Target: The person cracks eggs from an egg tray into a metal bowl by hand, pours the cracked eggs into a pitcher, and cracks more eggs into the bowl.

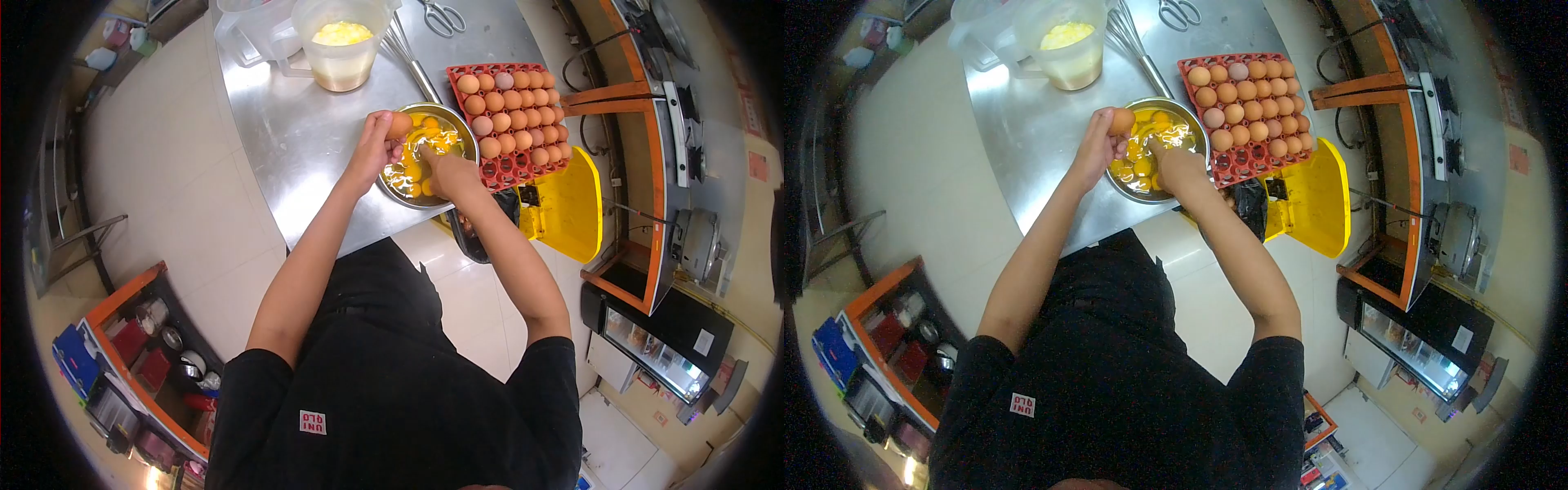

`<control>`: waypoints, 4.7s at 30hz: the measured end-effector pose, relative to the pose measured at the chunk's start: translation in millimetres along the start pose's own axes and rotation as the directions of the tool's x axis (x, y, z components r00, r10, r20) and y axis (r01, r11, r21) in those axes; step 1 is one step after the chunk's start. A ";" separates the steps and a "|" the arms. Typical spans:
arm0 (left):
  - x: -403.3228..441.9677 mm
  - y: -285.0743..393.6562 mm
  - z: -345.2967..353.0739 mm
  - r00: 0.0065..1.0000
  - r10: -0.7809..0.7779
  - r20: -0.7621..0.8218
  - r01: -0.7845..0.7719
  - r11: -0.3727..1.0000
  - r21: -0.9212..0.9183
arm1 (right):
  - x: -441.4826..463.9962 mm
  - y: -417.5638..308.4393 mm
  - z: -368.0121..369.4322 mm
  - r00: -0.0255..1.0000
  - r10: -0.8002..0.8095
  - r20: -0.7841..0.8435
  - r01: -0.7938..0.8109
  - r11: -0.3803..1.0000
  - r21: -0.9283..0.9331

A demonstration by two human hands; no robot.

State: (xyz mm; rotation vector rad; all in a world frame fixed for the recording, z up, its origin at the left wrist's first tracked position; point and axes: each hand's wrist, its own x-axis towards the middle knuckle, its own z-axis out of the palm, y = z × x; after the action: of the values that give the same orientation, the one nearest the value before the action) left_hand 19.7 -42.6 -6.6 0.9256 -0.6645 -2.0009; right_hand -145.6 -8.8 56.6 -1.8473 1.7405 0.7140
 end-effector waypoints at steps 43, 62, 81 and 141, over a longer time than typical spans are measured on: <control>1.8 2.1 0.9 1.000 0.011 0.010 -0.010 1.000 -0.011 | 44.3 6.1 24.1 0.861 -0.068 -0.504 0.057 0.998 -0.037; -1.3 3.3 0.2 1.000 0.026 0.002 -0.026 1.000 0.012 | -54.8 16.5 -65.4 0.689 0.011 -0.725 0.253 0.934 0.254; -2.7 1.1 -3.3 1.000 0.000 0.021 -0.002 0.997 0.072 | -12.3 49.5 21.4 0.803 0.339 -0.490 0.298 0.485 0.822; 5.1 -5.2 53.2 0.992 0.123 0.027 -0.121 0.870 0.478 | 10.4 22.5 11.6 0.870 0.283 -0.404 0.407 0.051 0.912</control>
State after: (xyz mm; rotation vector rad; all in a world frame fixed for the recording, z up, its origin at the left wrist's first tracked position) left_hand -27.0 -37.8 19.3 1.1394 -1.2235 -1.7473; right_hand -168.0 -10.0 40.9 -0.9347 1.5723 -1.0766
